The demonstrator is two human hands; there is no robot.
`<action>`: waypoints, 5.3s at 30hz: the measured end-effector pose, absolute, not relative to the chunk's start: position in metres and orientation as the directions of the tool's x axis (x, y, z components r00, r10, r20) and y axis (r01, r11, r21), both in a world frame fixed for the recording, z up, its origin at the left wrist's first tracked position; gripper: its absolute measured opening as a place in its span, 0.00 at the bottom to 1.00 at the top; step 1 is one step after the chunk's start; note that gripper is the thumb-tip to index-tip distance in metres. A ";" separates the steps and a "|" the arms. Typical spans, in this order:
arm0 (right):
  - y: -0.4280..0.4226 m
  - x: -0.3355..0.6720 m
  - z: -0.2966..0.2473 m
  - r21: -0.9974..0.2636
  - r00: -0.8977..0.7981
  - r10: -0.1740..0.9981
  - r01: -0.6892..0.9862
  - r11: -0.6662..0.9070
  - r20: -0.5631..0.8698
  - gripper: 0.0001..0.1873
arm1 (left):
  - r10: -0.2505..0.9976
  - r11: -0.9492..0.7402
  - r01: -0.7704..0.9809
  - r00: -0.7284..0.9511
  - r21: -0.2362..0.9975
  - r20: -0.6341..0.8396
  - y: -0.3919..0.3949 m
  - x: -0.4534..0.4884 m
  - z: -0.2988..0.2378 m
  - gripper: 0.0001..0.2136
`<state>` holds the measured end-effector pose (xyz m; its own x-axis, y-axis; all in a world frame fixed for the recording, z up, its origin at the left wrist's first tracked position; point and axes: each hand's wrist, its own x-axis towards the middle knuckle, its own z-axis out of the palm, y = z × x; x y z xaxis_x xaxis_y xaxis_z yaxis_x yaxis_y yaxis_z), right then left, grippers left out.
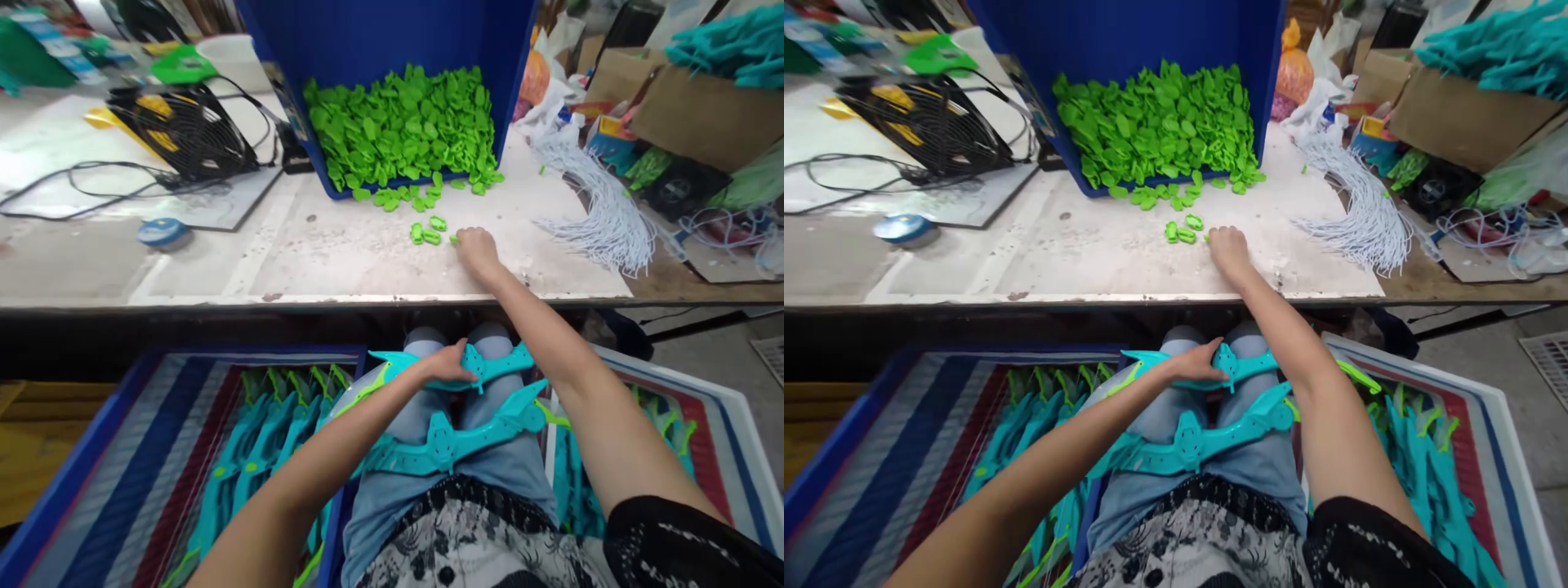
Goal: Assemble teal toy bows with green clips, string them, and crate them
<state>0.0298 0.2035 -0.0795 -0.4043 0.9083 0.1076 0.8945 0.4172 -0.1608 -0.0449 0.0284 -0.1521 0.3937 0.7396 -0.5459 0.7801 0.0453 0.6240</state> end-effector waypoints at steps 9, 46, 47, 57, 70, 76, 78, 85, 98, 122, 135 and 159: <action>0.029 0.125 -0.139 -0.878 -0.188 0.956 0.464 -0.117 -0.227 0.09 | 0.802 0.377 0.344 0.343 0.860 -0.488 0.036 -0.054 -0.179 0.16; 0.005 0.100 -0.145 -0.650 -0.144 0.654 0.385 -0.655 -0.743 0.30 | 0.891 0.108 0.530 0.323 0.841 -0.319 0.034 -0.050 -0.182 0.22; 0.005 0.101 -0.145 -0.650 -0.150 0.653 0.397 -0.648 -0.743 0.29 | 0.894 0.104 0.535 0.320 0.838 -0.315 0.034 -0.050 -0.182 0.22; 0.011 0.104 -0.154 -0.651 -0.165 0.661 0.458 -0.606 -0.732 0.30 | 0.916 0.079 0.541 0.292 0.837 -0.276 0.034 -0.048 -0.186 0.17; 0.107 0.068 -0.086 -0.420 -0.370 0.929 0.842 0.338 0.007 0.15 | 0.934 0.059 0.669 0.225 0.741 -0.278 0.026 -0.038 -0.172 0.21; 0.213 -0.008 -0.075 -0.307 -0.280 0.959 0.910 0.281 0.048 0.20 | 0.977 -0.172 0.783 0.214 0.597 0.001 -0.008 -0.030 -0.161 0.18; 0.227 -0.019 -0.077 -0.316 -0.282 0.959 0.910 0.268 -0.001 0.19 | 0.966 -0.233 0.793 0.258 0.562 0.037 -0.021 -0.031 -0.159 0.17; 0.225 -0.011 -0.073 -0.438 -0.290 0.955 0.852 0.286 0.059 0.14 | 0.910 -0.314 0.886 0.383 0.341 -0.160 -0.031 -0.028 -0.161 0.23; -0.011 0.125 -0.147 -0.927 0.101 0.985 0.364 0.093 0.139 0.19 | 0.760 -0.202 0.650 0.575 0.732 -0.301 0.070 -0.068 -0.140 0.20; -0.017 0.093 -0.196 -0.910 0.332 0.930 0.317 -0.267 -0.157 0.17 | 0.777 -0.151 0.732 0.504 0.665 -0.378 0.076 -0.039 -0.139 0.17; -0.010 0.091 -0.204 -0.840 -0.003 0.858 -0.202 -0.503 -0.513 0.21 | 0.788 0.019 0.616 0.475 0.787 -0.391 0.067 -0.052 -0.141 0.17; 0.104 0.061 -0.081 -0.538 -0.366 0.901 0.723 0.433 0.234 0.15 | 0.910 -0.409 0.879 0.412 0.244 0.042 -0.028 -0.044 -0.179 0.25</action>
